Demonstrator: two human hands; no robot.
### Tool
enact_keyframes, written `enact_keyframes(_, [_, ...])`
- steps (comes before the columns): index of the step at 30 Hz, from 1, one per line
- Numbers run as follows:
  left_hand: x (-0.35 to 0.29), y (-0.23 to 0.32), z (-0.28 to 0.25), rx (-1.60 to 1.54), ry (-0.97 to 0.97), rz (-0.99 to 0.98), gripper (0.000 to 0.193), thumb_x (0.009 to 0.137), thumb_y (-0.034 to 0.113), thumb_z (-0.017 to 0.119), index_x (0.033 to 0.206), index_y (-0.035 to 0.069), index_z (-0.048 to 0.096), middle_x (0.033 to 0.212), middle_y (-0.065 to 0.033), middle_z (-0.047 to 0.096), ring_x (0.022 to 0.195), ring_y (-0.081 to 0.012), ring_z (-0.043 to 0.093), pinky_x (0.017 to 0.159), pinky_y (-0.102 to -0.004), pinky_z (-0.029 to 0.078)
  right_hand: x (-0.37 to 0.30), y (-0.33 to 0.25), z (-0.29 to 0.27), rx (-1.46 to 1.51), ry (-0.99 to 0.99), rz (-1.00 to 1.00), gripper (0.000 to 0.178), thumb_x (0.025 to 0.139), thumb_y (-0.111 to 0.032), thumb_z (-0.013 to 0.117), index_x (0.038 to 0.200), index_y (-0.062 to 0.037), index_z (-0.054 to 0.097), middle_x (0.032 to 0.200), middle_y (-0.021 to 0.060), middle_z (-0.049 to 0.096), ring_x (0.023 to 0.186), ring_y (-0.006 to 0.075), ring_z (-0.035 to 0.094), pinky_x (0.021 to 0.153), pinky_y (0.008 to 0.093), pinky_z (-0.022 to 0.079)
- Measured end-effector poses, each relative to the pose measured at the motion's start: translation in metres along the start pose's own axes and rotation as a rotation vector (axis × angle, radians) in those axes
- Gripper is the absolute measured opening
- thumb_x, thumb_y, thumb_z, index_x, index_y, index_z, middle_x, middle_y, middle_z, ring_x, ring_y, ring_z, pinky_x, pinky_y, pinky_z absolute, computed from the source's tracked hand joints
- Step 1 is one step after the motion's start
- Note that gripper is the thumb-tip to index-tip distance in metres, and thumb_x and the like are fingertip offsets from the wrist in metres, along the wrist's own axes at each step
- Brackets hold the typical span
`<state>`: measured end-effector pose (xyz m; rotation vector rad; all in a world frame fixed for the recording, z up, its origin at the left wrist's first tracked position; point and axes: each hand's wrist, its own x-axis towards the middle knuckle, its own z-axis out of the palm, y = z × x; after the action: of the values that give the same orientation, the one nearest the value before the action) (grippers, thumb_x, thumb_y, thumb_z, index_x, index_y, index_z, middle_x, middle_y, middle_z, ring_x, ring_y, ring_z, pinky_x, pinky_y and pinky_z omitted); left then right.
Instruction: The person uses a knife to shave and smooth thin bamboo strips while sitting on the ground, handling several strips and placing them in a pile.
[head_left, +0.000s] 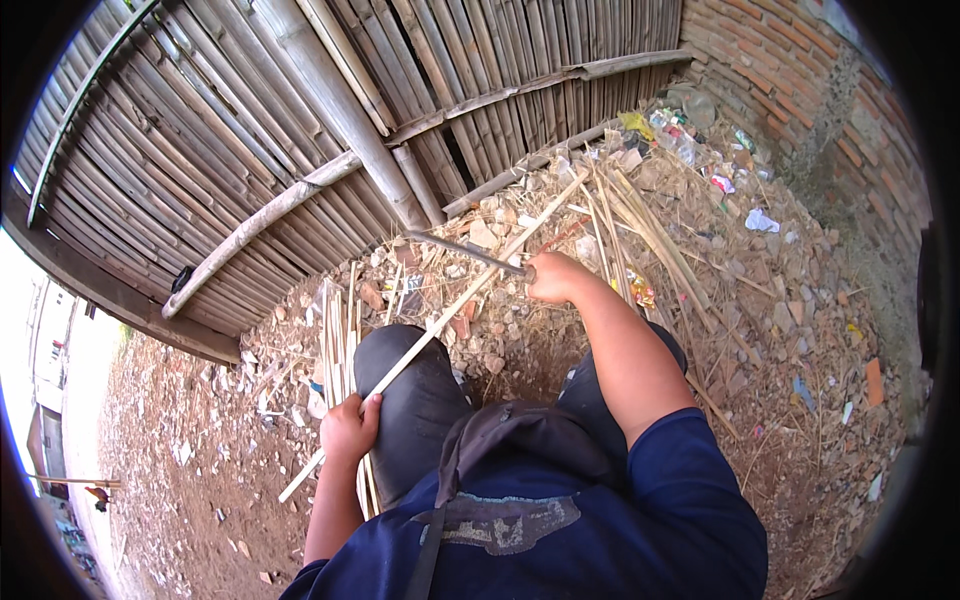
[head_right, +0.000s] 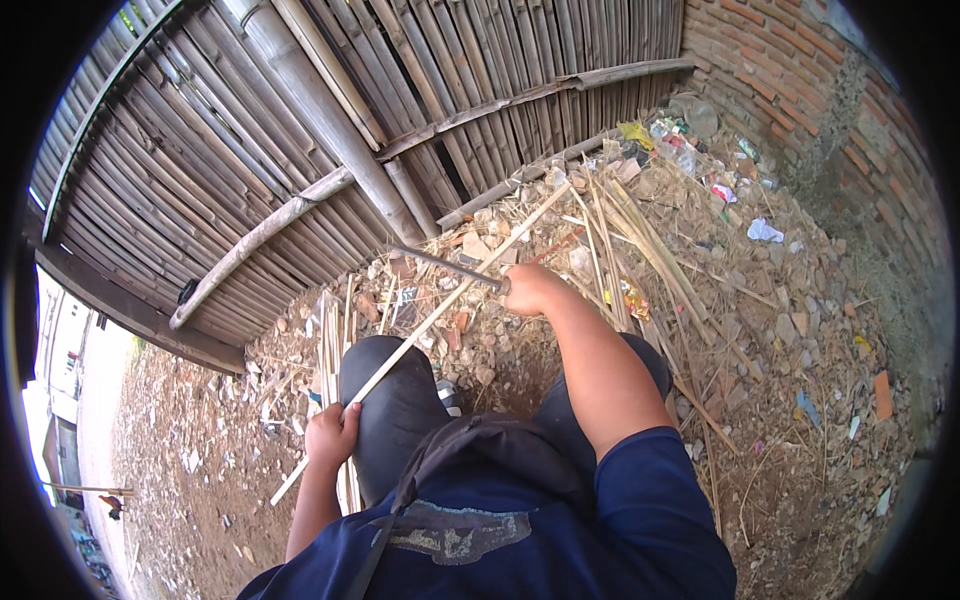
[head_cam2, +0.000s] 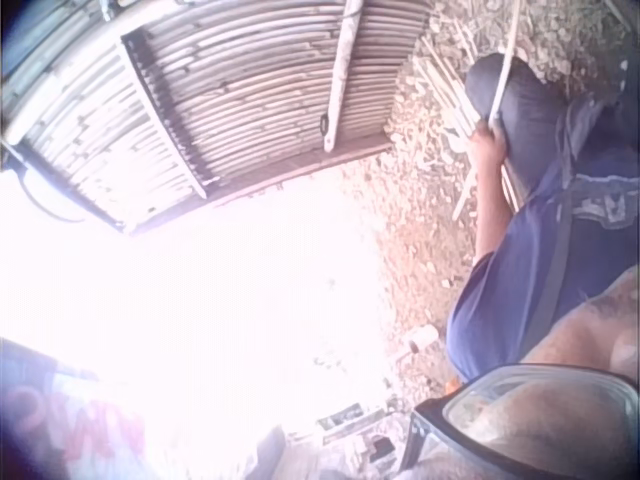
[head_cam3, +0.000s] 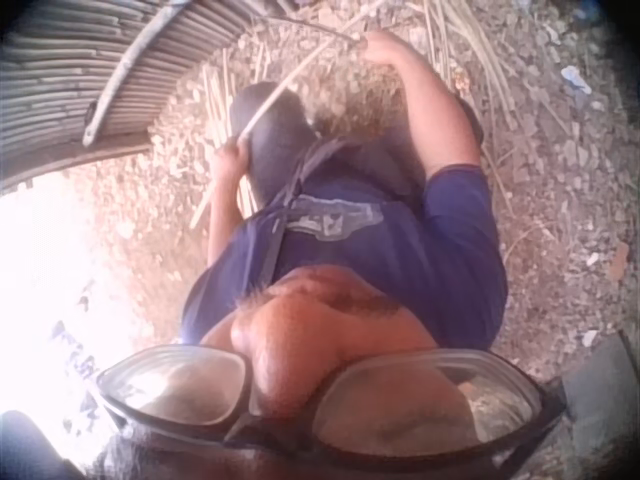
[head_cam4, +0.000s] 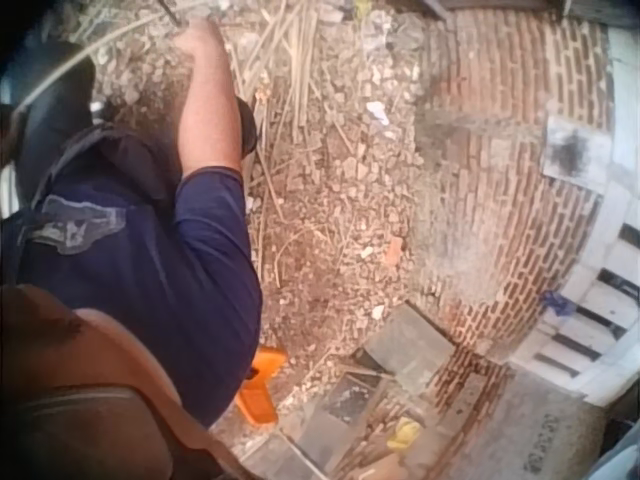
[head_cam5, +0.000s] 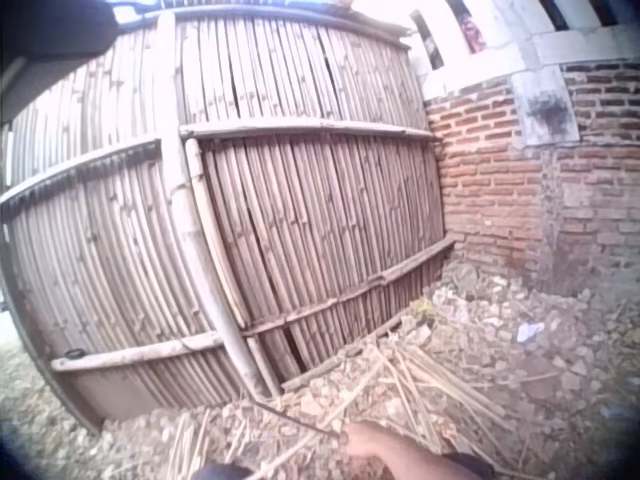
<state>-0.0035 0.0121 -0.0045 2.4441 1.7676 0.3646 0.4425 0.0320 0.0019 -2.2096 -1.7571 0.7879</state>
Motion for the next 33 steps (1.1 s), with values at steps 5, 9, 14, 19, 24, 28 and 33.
enact_keyframes(5, [0.002, 0.006, -0.007, 0.033, -0.014, 0.001, 0.051, 0.094, 0.049, 0.063, 0.069, 0.006, 0.058, 0.065, -0.0205, 0.065, 0.063, -0.0436, 0.066, 0.060, -0.0542, 0.051, 0.001, 0.003, 0.006, -0.031, -0.024, 0.028, 0.034, 0.080, -0.017, 0.065, 0.111, -0.0053, 0.071, 0.110, 0.0206, 0.071, 0.105, 0.0361, 0.068, 0.090, 0.0441, 0.055])
enact_keyframes(9, [0.002, -0.001, -0.005, 0.033, -0.017, 0.003, 0.051, 0.094, 0.049, 0.063, 0.069, 0.006, 0.058, 0.064, -0.0203, 0.065, 0.063, -0.0436, 0.066, 0.060, -0.0538, 0.051, -0.020, -0.039, 0.010, -0.094, -0.110, -0.084, 0.033, 0.080, -0.015, 0.065, 0.111, -0.0100, 0.072, 0.110, 0.0182, 0.072, 0.104, 0.0357, 0.069, 0.089, 0.0460, 0.055])
enact_keyframes(14, [0.001, 0.001, -0.001, -0.017, -0.008, -0.009, 0.050, 0.094, 0.049, 0.063, 0.069, 0.006, 0.058, 0.064, -0.0207, 0.064, 0.063, -0.0435, 0.065, 0.060, -0.0535, 0.051, -0.020, -0.043, 0.011, -0.091, -0.109, -0.186, 0.030, 0.079, -0.017, 0.067, 0.108, -0.0122, 0.074, 0.104, 0.0172, 0.073, 0.101, 0.0359, 0.069, 0.086, 0.0463, 0.056])
enact_keyframes(19, [0.000, 0.007, -0.006, -0.015, 0.005, -0.012, 0.050, 0.095, 0.047, 0.063, 0.068, 0.006, 0.057, 0.063, -0.0205, 0.064, 0.061, -0.0435, 0.065, 0.058, -0.0536, 0.050, -0.014, -0.024, 0.000, -0.003, -0.081, -0.053, 0.033, 0.078, -0.015, 0.067, 0.110, -0.0120, 0.073, 0.108, 0.0182, 0.072, 0.103, 0.0356, 0.068, 0.087, 0.0457, 0.055])
enact_keyframes(24, [0.002, 0.002, -0.002, -0.010, 0.025, 0.030, 0.049, 0.094, 0.047, 0.063, 0.068, 0.006, 0.057, 0.062, -0.0200, 0.063, 0.060, -0.0433, 0.064, 0.058, -0.0534, 0.050, -0.007, -0.012, 0.011, -0.077, -0.036, -0.063, 0.034, 0.078, -0.014, 0.066, 0.112, -0.0104, 0.072, 0.111, 0.0181, 0.071, 0.106, 0.0358, 0.068, 0.090, 0.0457, 0.055])
enact_keyframes(28, [0.000, 0.001, -0.003, 0.011, 0.034, 0.030, 0.050, 0.094, 0.047, 0.064, 0.067, 0.006, 0.057, 0.062, -0.0201, 0.063, 0.060, -0.0435, 0.064, 0.057, -0.0535, 0.050, -0.021, -0.039, 0.009, -0.127, -0.124, -0.117, 0.034, 0.079, -0.013, 0.065, 0.112, -0.0100, 0.072, 0.110, 0.0179, 0.072, 0.106, 0.0357, 0.068, 0.091, 0.0460, 0.055])
enact_keyframes(33, [-0.002, 0.003, -0.003, -0.006, 0.032, 0.017, 0.049, 0.094, 0.046, 0.064, 0.067, 0.006, 0.057, 0.062, -0.0204, 0.063, 0.060, -0.0436, 0.064, 0.057, -0.0533, 0.050, -0.018, -0.045, 0.007, -0.090, -0.211, -0.101, 0.034, 0.078, -0.012, 0.065, 0.111, -0.0113, 0.073, 0.105, 0.0171, 0.073, 0.102, 0.0334, 0.069, 0.089, 0.0452, 0.055])
